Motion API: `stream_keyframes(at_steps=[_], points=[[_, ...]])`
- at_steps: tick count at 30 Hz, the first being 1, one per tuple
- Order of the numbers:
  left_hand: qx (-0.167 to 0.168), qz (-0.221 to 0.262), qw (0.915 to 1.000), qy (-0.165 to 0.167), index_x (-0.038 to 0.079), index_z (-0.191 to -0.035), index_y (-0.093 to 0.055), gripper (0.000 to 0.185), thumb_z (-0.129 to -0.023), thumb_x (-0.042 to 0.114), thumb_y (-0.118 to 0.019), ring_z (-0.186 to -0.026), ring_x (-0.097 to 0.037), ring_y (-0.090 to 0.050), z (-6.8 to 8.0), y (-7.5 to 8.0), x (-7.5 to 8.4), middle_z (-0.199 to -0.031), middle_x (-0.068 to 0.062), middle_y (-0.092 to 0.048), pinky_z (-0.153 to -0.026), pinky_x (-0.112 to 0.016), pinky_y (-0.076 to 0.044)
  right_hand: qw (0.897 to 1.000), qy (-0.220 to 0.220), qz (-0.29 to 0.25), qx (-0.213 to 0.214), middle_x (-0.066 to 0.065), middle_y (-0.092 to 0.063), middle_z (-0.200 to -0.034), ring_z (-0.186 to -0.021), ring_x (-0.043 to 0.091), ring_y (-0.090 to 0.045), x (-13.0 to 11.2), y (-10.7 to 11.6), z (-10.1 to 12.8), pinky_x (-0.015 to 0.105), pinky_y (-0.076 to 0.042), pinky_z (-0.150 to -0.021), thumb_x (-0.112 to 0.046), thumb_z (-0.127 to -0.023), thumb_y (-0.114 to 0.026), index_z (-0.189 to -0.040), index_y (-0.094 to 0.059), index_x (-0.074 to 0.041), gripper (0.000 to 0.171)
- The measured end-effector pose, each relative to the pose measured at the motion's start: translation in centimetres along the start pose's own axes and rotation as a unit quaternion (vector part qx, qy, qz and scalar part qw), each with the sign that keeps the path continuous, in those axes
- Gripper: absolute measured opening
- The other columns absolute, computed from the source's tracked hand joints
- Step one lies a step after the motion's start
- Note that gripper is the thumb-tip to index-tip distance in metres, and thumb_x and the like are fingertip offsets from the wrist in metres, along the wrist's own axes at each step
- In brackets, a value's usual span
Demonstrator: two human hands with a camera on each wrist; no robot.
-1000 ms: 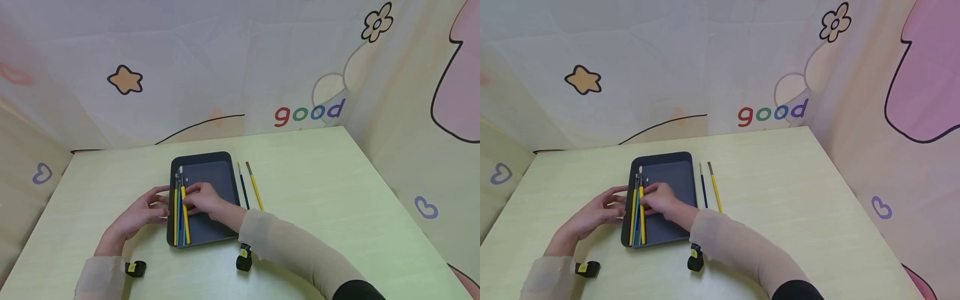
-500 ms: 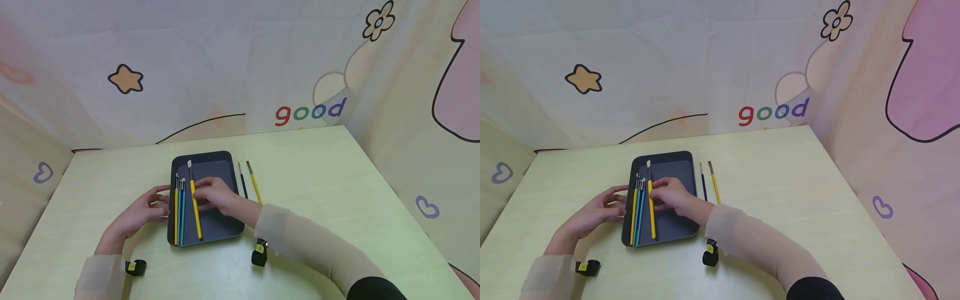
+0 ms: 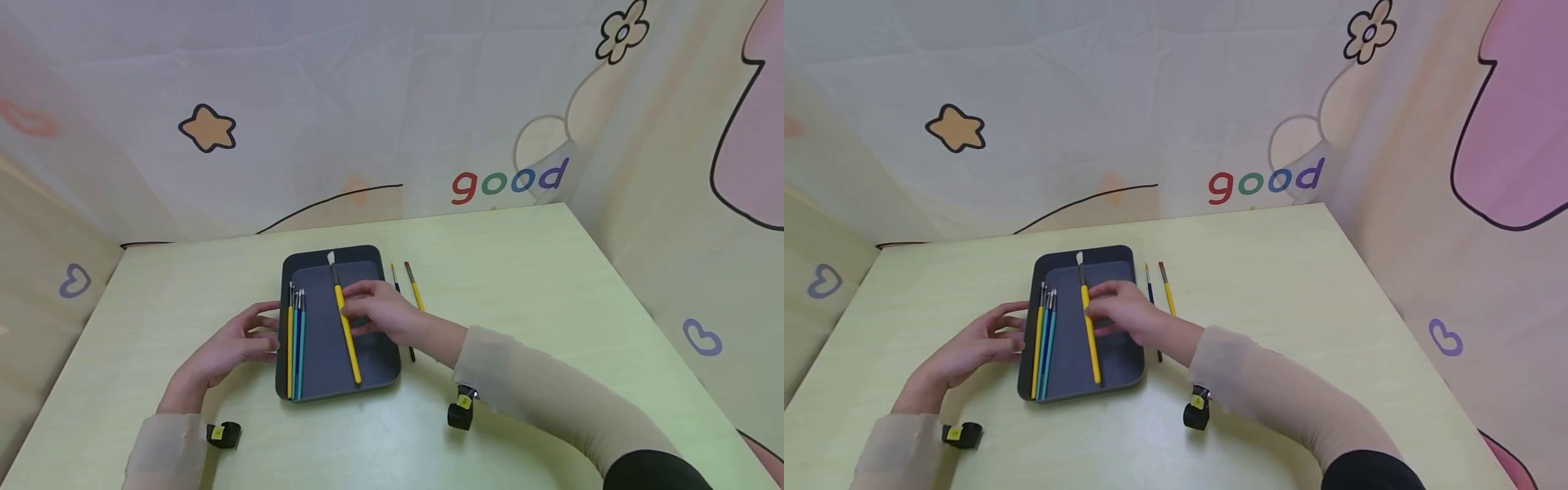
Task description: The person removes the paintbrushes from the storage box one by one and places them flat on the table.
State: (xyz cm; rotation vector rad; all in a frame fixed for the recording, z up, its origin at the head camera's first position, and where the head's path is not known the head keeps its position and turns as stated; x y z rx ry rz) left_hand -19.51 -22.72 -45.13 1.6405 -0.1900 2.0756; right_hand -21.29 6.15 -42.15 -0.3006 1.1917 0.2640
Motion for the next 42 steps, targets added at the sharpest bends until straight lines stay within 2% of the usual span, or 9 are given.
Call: stream_keyframes(at_steps=[10, 18, 24, 27, 34, 42], points=[[-0.002, -0.002, 1.0000, -0.002, 0.004, -0.159, -0.025, 0.077, -0.092, 0.000, -0.062, -0.107, -0.033, -0.061, 0.0, 0.0, 0.1, -0.137, -0.030, -0.043, -0.088, -0.043, -0.060, 1.000, 0.007, 0.001, 0.019, 0.018, -0.063, -0.121, -0.095, 0.023, -0.064, -0.5, 3.3, 1.8, 0.040, -0.062, -0.081, -0.005, -0.097, -0.065, -0.135, -0.055, 0.003, 0.040], [-0.005, -0.002, 1.0000, -0.001, 0.004, -0.159, -0.026, 0.077, -0.092, 0.000, -0.062, -0.107, -0.033, -0.061, 0.0, 0.0, 0.3, -0.136, -0.029, -0.043, -0.088, -0.043, -0.060, 0.999, 0.001, 0.006, 0.050, 0.016, -0.061, -0.121, -0.098, 0.024, -0.063, -0.2, 6.0, 2.6, 0.040, -0.062, -0.080, -0.007, -0.096, -0.065, -0.136, -0.054, 0.004, 0.043], [-0.005, -0.002, 1.0000, 0.000, 0.004, -0.160, -0.025, 0.078, -0.092, 0.000, -0.063, -0.107, -0.032, -0.061, -0.1, 0.1, 0.1, -0.136, -0.029, -0.043, -0.088, -0.043, -0.060, 0.999, -0.001, 0.014, 0.052, 0.013, -0.060, -0.114, -0.096, 0.023, -0.062, 0.1, 8.1, 3.6, 0.039, -0.061, -0.080, -0.007, -0.096, -0.063, -0.137, -0.052, 0.004, 0.044], [-0.005, -0.001, 1.0000, 0.000, 0.004, -0.160, -0.025, 0.078, -0.092, 0.000, -0.063, -0.107, -0.032, -0.061, -0.1, 0.1, 0.1, -0.136, -0.029, -0.043, -0.087, -0.042, -0.060, 0.998, -0.006, 0.019, 0.055, 0.014, -0.059, -0.116, -0.098, 0.024, -0.061, 0.4, 9.2, 4.1, 0.040, -0.061, -0.083, -0.007, -0.097, -0.062, -0.138, -0.050, 0.005, 0.045], [-0.005, -0.002, 1.0000, -0.004, 0.004, -0.159, -0.026, 0.077, -0.091, 0.000, -0.063, -0.105, -0.032, -0.061, -0.1, 0.2, 0.1, -0.134, -0.029, -0.043, -0.087, -0.042, -0.060, 0.997, -0.017, 0.039, 0.064, 0.021, -0.058, -0.124, -0.102, 0.028, -0.063, 1.6, 11.5, 4.2, 0.040, -0.061, -0.086, -0.008, -0.099, -0.062, -0.141, -0.047, 0.007, 0.047], [-0.002, 0.001, 1.0000, -0.001, 0.004, -0.159, -0.027, 0.077, -0.092, 0.000, -0.064, -0.107, -0.033, -0.061, 0.0, 0.2, 0.0, -0.136, -0.029, -0.043, -0.088, -0.042, -0.060, 0.994, -0.045, 0.055, 0.087, 0.019, -0.061, -0.121, -0.097, 0.025, -0.063, 2.4, 13.0, 3.9, 0.035, -0.061, -0.080, -0.007, -0.100, -0.063, -0.139, -0.049, 0.004, 0.043]])
Point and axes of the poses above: each hand's wrist, its own z-axis away from the middle knuckle, its own y-axis out of the back of the hand, x = y × z, the point moved 1 cm from there along -z, towards the middle knuckle
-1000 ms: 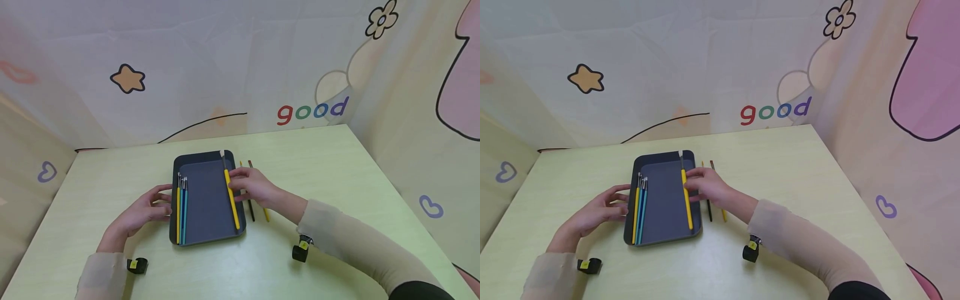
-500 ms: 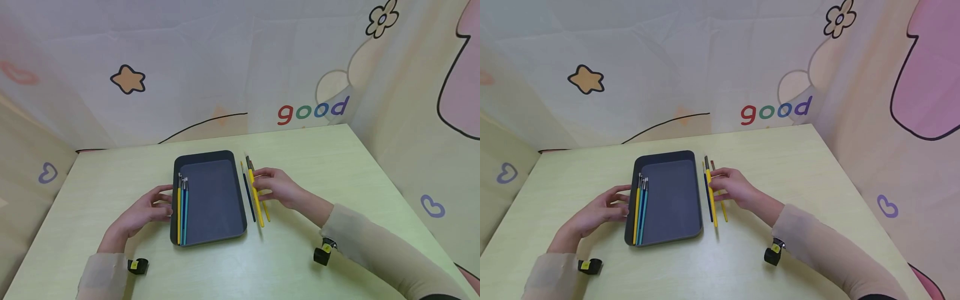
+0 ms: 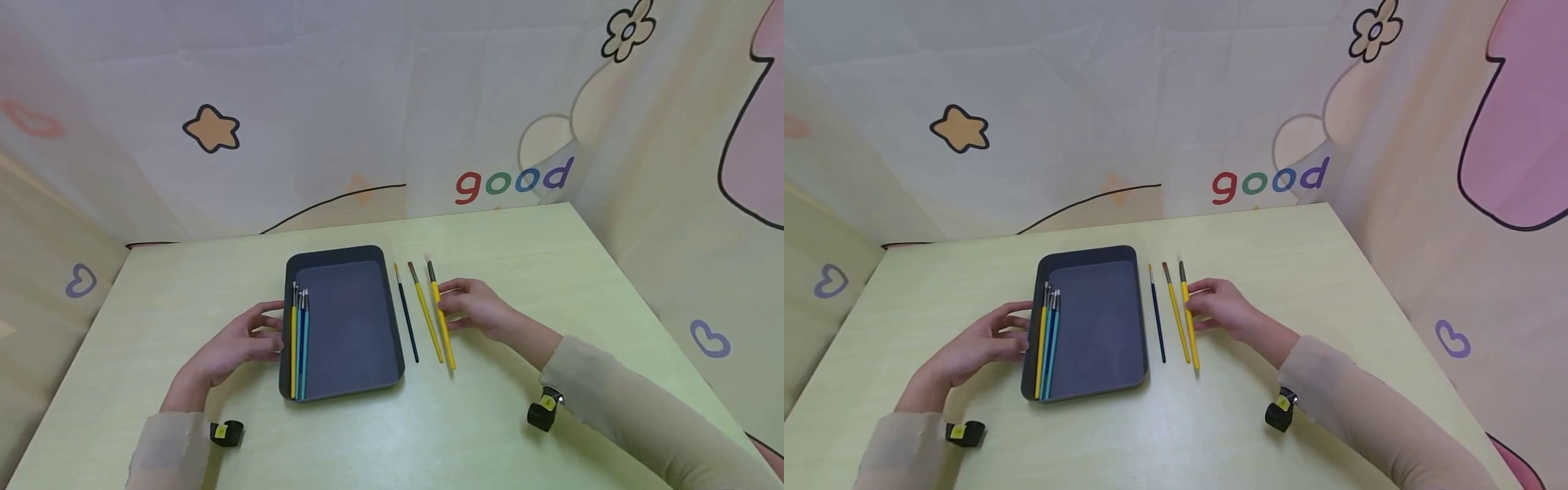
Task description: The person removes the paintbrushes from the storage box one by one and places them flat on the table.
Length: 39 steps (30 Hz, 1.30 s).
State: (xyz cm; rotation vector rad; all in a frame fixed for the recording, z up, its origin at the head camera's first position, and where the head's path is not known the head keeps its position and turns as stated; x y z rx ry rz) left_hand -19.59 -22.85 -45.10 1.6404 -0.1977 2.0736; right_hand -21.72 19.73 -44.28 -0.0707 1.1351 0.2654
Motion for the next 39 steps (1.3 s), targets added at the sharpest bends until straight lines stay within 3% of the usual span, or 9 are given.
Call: stream_keyframes(at_steps=[11, 22, 33, 39], points=[[-0.003, 0.000, 1.0000, 0.002, 0.005, -0.160, -0.026, 0.078, -0.092, 0.001, -0.064, -0.109, -0.033, -0.061, -0.1, 0.1, -0.2, -0.137, -0.029, -0.043, -0.089, -0.043, -0.059, 0.999, -0.022, 0.039, 0.028, 0.019, -0.061, -0.117, -0.088, 0.022, -0.062, 0.2, 0.9, -0.5, 0.031, -0.061, -0.072, -0.006, -0.100, -0.063, -0.138, -0.050, 0.004, 0.041], [-0.005, 0.005, 1.0000, 0.003, 0.004, -0.159, -0.025, 0.079, -0.091, 0.000, -0.063, -0.107, -0.032, -0.062, -0.1, 0.0, -0.1, -0.136, -0.029, -0.043, -0.088, -0.043, -0.059, 0.992, -0.003, 0.111, 0.063, 0.017, -0.062, -0.113, -0.083, 0.022, -0.062, 0.1, 0.9, -1.4, 0.031, -0.062, -0.067, -0.004, -0.096, -0.068, -0.130, -0.056, 0.002, 0.037], [0.000, 0.002, 1.0000, 0.008, 0.004, -0.160, -0.026, 0.079, -0.091, 0.002, -0.064, -0.108, -0.032, -0.062, -0.1, -0.1, 0.0, -0.136, -0.029, -0.043, -0.089, -0.043, -0.059, 0.974, 0.020, 0.205, 0.092, 0.015, -0.063, -0.104, -0.079, 0.022, -0.064, 0.2, 0.1, -1.9, 0.032, -0.062, -0.064, -0.004, -0.093, -0.069, -0.123, -0.060, 0.001, 0.032], [0.002, 0.001, 1.0000, 0.007, 0.005, -0.160, -0.026, 0.078, -0.091, 0.002, -0.064, -0.107, -0.032, -0.062, -0.1, -0.1, 0.0, -0.136, -0.029, -0.043, -0.089, -0.043, -0.059, 0.969, 0.031, 0.226, 0.095, 0.015, -0.063, -0.103, -0.076, 0.022, -0.064, 0.2, 0.0, -2.0, 0.031, -0.061, -0.062, -0.004, -0.092, -0.069, -0.122, -0.061, 0.002, 0.031]])
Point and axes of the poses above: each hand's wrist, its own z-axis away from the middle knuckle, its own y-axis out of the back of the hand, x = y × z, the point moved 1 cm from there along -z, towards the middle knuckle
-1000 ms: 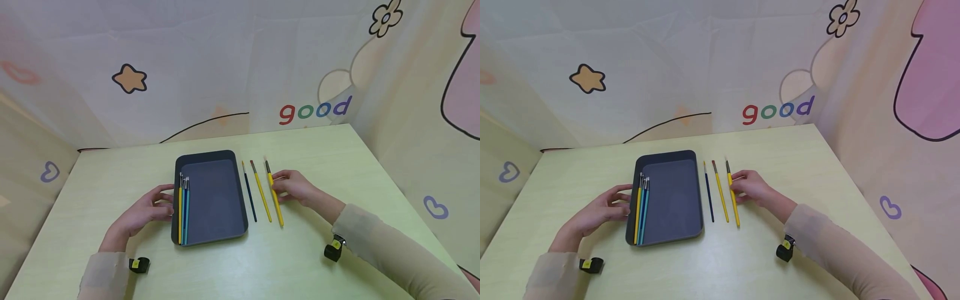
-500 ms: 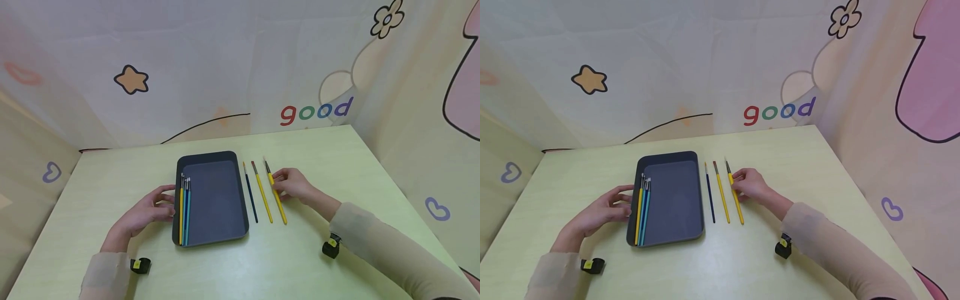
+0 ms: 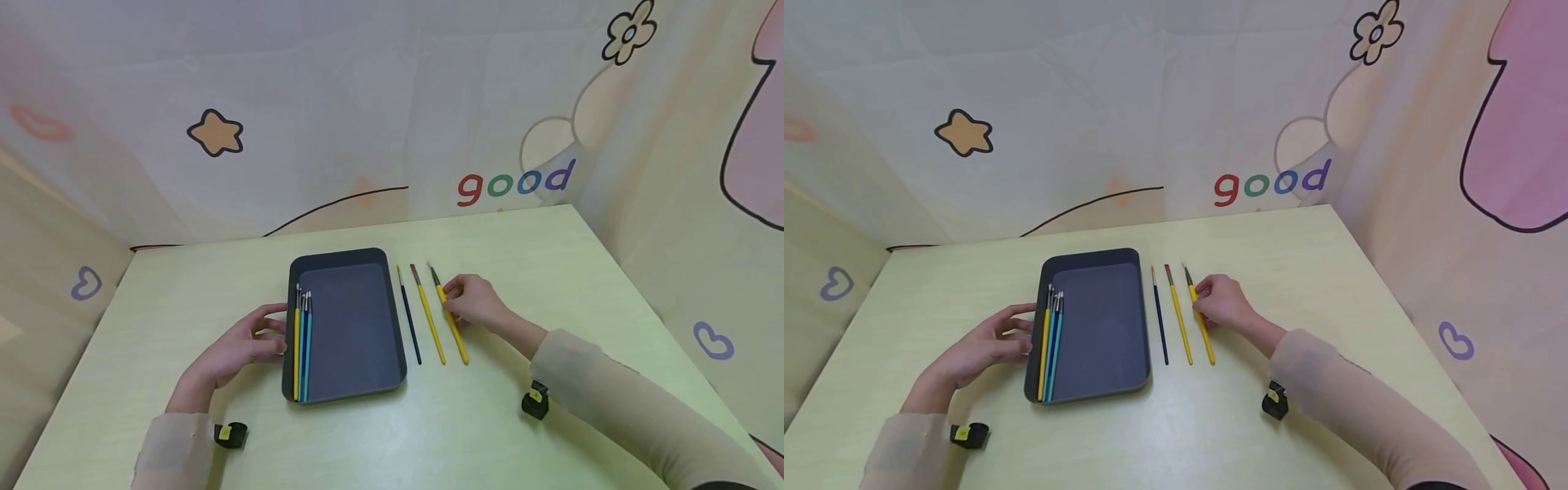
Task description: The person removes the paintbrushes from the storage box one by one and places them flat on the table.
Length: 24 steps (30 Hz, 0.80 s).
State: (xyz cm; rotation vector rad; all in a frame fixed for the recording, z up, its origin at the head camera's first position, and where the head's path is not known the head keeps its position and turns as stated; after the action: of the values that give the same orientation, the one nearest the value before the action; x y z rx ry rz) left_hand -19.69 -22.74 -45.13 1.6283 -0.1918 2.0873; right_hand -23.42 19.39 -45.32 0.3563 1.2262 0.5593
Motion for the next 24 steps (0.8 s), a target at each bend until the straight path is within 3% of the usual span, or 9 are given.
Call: stream_keyframes(at_steps=[13, 24], points=[[0.001, -0.004, 1.0000, -0.003, 0.006, -0.159, -0.027, 0.077, -0.092, 0.002, -0.064, -0.107, -0.032, -0.062, 0.0, -0.3, 0.0, -0.136, -0.029, -0.044, -0.089, -0.043, -0.059, 1.000, 0.026, 0.010, 0.009, 0.015, -0.063, -0.100, -0.072, 0.021, -0.063, -0.1, 0.8, 0.6, 0.032, -0.061, -0.062, -0.006, -0.096, -0.061, -0.120, -0.059, 0.005, 0.026], [0.000, -0.002, 1.0000, -0.006, 0.005, -0.160, -0.026, 0.078, -0.092, 0.002, -0.065, -0.108, -0.032, -0.062, 0.3, -0.1, -0.1, -0.136, -0.029, -0.044, -0.090, -0.044, -0.059, 0.997, 0.072, 0.017, 0.019, 0.013, -0.061, -0.095, -0.068, 0.021, -0.061, -0.9, 0.8, 1.6, 0.032, -0.061, -0.059, -0.010, -0.097, -0.065, -0.118, -0.061, 0.003, 0.025]])
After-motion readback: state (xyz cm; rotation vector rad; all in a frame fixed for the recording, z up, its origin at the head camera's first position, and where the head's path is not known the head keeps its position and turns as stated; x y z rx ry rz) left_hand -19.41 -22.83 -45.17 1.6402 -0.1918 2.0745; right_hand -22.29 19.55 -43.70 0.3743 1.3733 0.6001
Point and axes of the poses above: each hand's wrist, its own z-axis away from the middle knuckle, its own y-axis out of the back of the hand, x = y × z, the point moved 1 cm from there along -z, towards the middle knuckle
